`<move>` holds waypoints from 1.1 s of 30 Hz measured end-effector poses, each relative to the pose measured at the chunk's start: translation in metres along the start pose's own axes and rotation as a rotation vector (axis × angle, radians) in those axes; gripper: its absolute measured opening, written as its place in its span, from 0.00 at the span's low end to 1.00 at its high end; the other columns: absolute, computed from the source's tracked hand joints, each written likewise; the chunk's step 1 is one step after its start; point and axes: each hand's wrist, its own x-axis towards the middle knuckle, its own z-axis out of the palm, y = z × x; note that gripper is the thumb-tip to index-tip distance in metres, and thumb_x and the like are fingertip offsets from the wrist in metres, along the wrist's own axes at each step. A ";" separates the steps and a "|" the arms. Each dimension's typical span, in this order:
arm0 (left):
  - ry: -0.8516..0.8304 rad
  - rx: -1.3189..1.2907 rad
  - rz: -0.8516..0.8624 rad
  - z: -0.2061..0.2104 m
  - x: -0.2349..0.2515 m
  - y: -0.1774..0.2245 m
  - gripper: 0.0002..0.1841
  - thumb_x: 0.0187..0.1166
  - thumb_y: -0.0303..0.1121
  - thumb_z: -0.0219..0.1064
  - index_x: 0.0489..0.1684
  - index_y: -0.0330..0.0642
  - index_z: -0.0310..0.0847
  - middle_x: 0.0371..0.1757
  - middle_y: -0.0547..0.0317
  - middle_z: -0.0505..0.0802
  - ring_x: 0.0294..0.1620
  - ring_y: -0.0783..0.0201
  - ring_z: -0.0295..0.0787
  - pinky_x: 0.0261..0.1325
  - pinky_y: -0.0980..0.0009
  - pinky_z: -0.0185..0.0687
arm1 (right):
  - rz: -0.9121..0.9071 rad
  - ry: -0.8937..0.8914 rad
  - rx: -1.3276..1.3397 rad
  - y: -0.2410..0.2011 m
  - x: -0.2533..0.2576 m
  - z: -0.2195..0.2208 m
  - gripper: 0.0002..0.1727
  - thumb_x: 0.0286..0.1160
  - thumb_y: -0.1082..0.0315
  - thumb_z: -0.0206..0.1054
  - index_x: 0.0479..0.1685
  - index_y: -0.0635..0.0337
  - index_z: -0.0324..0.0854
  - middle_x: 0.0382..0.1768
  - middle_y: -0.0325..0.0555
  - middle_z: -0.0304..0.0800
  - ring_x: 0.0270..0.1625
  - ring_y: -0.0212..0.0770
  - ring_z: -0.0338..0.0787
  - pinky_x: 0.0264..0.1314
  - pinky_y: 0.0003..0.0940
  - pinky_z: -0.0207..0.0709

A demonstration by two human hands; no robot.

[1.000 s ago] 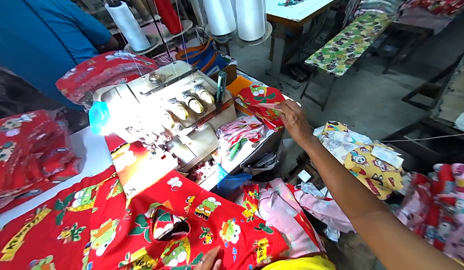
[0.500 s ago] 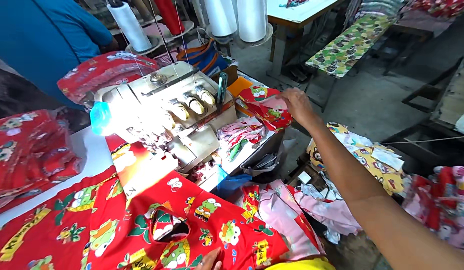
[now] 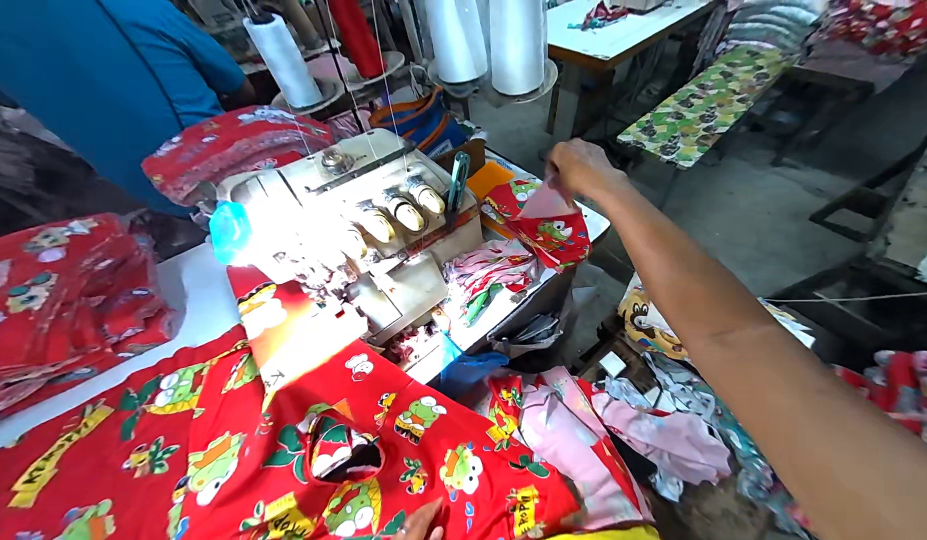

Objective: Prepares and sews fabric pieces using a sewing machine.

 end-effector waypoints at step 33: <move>0.704 -0.369 0.358 -0.091 0.025 0.075 0.46 0.73 0.53 0.75 0.84 0.26 0.65 0.83 0.37 0.76 0.83 0.55 0.74 0.81 0.59 0.74 | -1.104 0.085 0.519 -0.159 -0.225 -0.014 0.13 0.82 0.75 0.60 0.55 0.61 0.90 0.47 0.51 0.94 0.47 0.45 0.95 0.52 0.44 0.89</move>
